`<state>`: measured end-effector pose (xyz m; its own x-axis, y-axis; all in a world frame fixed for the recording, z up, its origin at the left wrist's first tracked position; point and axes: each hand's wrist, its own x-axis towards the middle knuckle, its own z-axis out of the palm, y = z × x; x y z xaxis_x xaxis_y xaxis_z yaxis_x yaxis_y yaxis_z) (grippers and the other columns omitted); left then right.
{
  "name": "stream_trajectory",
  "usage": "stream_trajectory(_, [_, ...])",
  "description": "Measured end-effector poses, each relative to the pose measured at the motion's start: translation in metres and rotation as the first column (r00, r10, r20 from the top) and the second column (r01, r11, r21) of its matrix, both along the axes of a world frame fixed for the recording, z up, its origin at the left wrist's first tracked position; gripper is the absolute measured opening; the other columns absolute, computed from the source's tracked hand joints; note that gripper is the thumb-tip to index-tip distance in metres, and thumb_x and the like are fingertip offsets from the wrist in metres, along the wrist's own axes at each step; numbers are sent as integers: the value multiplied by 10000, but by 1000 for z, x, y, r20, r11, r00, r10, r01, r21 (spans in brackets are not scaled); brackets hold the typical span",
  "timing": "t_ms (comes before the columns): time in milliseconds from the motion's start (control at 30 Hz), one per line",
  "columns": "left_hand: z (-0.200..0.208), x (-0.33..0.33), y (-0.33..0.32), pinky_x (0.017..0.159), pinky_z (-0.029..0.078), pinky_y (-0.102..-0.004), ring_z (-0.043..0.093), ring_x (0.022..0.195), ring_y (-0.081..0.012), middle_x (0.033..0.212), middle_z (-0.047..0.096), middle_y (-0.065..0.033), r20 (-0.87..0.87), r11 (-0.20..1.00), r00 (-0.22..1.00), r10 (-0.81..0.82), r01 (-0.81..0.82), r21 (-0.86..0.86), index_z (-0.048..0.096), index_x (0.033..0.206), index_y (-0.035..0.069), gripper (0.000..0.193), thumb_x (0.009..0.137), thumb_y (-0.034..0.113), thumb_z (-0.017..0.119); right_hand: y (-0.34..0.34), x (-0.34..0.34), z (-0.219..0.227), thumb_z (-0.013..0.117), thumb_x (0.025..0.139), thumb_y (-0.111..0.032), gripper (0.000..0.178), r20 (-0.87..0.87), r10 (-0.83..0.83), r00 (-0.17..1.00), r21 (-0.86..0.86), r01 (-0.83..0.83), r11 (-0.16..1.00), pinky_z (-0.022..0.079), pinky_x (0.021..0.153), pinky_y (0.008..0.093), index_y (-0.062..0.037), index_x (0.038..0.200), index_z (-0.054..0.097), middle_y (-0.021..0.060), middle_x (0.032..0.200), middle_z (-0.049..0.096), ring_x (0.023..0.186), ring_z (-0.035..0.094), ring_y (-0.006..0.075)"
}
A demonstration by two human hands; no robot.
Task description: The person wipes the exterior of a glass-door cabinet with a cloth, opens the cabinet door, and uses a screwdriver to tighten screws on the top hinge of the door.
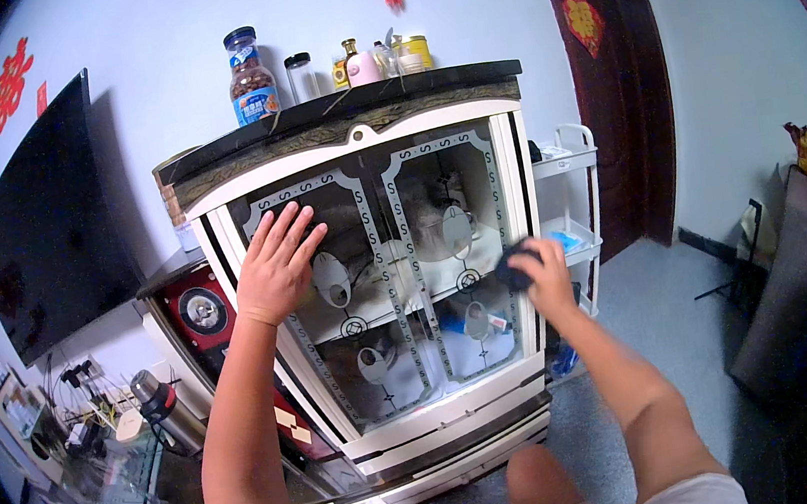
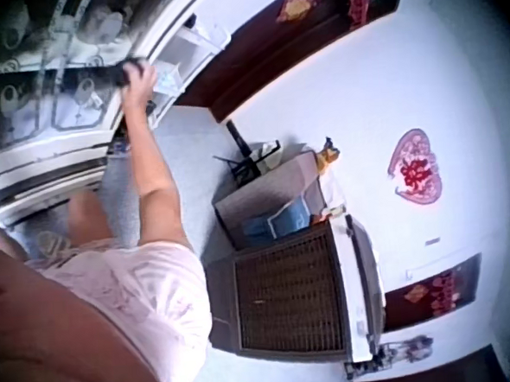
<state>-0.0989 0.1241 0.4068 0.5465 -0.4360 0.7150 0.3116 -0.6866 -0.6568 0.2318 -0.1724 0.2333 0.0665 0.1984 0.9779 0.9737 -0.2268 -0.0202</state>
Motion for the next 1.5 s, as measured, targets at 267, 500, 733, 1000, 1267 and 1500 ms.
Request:
stream_trajectory(267, [4,-1,-11,1260,333,-465,472,1479,-252,1546,555,-47,21,999,999,-41,41,-16,637,1407,192,595,831,44,629,32,-6,219,631,701,120,500,247,-65,967,297,-12,955,457,1041,482,-141,1114,739,143,1256,607,1189,534,405])
stream_trajectory(500, [2,-6,-9,1261,326,-468,456,1489,-259,1550,545,-50,-16,999,999,-35,35,-35,623,1416,175,594,835,58,658,67,6,101,707,654,64,485,148,-115,982,410,45,911,455,1041,499,-189,1068,735,119,1219,596,1189,534,389])
stream_trajectory(733, [4,0,-11,1252,347,-479,488,1463,-267,1522,575,-57,7,999,999,-37,37,-22,646,1386,158,580,817,45,641,35,4,-68,770,589,49,537,27,-65,997,93,63,994,452,1051,536,-201,1063,736,92,1262,556,1216,498,418])
stream_trajectory(1000, [3,-1,-4,1265,323,-483,468,1476,-282,1537,558,-67,-12,1000,1000,-12,12,-11,613,1427,168,609,829,54,642,0,-8,-60,702,620,75,460,-66,119,991,-177,-129,976,475,1034,493,-150,1018,743,126,1202,607,1193,548,393])
stream_trajectory(1267, [2,0,-11,1264,323,-485,477,1470,-284,1528,568,-75,-15,999,1000,-23,22,-31,628,1411,162,580,843,47,618,14,-2,183,681,707,86,444,202,-66,977,272,8,962,476,1038,465,-163,1069,747,120,1245,615,1185,546,384])
stream_trajectory(1500, [2,0,-5,1251,341,-511,475,1475,-311,1539,558,-99,-7,999,999,-42,42,-12,628,1409,141,645,782,-12,617,49,15,115,750,658,42,439,203,-107,973,379,23,925,486,1000,486,-177,1039,749,99,1209,601,1174,545,382])
